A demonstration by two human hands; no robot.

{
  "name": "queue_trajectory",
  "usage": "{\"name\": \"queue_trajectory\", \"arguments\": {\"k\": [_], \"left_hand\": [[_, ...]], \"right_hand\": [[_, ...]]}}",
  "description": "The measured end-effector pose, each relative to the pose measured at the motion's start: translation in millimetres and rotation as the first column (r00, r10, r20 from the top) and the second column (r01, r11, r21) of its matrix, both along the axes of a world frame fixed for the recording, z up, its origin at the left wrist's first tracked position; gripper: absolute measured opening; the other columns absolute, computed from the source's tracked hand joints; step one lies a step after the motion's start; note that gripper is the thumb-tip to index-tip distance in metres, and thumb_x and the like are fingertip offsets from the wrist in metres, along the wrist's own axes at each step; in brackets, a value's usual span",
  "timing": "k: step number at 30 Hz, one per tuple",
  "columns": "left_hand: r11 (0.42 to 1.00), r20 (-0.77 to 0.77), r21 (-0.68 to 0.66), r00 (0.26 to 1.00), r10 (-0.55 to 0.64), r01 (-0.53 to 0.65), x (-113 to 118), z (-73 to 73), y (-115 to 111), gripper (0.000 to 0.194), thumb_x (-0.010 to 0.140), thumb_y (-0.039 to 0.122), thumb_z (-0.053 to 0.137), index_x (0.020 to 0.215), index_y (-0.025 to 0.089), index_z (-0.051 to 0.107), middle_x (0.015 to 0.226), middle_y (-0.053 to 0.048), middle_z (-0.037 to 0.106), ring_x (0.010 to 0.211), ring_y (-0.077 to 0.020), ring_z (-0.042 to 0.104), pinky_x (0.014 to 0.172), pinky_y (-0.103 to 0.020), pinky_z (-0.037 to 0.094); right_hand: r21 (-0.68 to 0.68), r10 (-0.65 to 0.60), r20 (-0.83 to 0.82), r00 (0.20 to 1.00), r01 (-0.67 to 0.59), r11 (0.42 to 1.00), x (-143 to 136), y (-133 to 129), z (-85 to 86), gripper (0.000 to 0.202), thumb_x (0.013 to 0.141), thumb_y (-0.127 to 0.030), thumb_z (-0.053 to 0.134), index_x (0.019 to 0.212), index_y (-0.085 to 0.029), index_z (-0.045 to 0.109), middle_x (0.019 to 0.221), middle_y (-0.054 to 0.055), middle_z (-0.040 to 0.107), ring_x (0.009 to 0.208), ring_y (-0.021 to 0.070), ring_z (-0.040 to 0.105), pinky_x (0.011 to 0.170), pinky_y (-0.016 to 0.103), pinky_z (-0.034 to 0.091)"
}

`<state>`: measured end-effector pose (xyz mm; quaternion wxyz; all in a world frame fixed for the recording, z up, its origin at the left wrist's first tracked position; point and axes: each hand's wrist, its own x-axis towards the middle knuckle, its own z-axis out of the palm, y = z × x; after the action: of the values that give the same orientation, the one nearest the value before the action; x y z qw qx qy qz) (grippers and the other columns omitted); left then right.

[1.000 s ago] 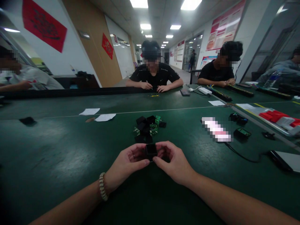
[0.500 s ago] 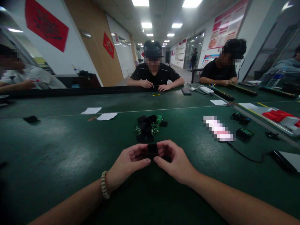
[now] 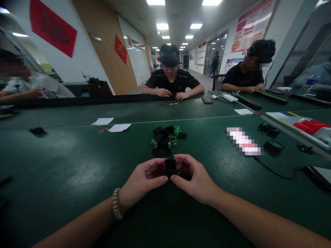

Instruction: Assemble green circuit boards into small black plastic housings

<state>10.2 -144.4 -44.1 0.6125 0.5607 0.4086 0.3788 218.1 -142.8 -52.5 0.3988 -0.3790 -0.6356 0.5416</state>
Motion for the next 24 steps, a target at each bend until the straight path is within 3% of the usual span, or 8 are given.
{"name": "queue_trajectory", "arguments": {"k": [10, 24], "left_hand": [[1.0, 0.008, 0.0, 1.0, -0.017, 0.017, 0.3, 0.1, 0.0, 0.046, 0.074, 0.018, 0.078, 0.118, 0.019, 0.064, 0.117, -0.01, 0.07, 0.109, -0.0262, 0.065, 0.098, -0.046, 0.05], [0.997, -0.071, 0.073, 0.997, -0.027, 0.033, -1.6, -2.0, -0.2, 0.049, 0.073, 0.023, 0.079, 0.12, 0.02, 0.063, 0.115, -0.01, 0.07, 0.106, -0.0264, 0.066, 0.096, -0.047, 0.051]], "right_hand": [[0.017, 0.018, -0.002, 1.0, -0.018, 1.0, 2.4, 0.4, -3.7, 0.052, 0.079, -0.019, 0.074, 0.126, -0.024, 0.053, 0.118, 0.007, 0.063, 0.112, 0.0233, 0.062, 0.098, 0.044, 0.052], [0.008, 0.04, -0.014, 0.999, -0.04, 0.999, 1.6, 0.3, 0.8, 0.051, 0.077, -0.016, 0.075, 0.123, -0.024, 0.054, 0.112, 0.006, 0.065, 0.109, 0.0235, 0.064, 0.097, 0.045, 0.052]]}}
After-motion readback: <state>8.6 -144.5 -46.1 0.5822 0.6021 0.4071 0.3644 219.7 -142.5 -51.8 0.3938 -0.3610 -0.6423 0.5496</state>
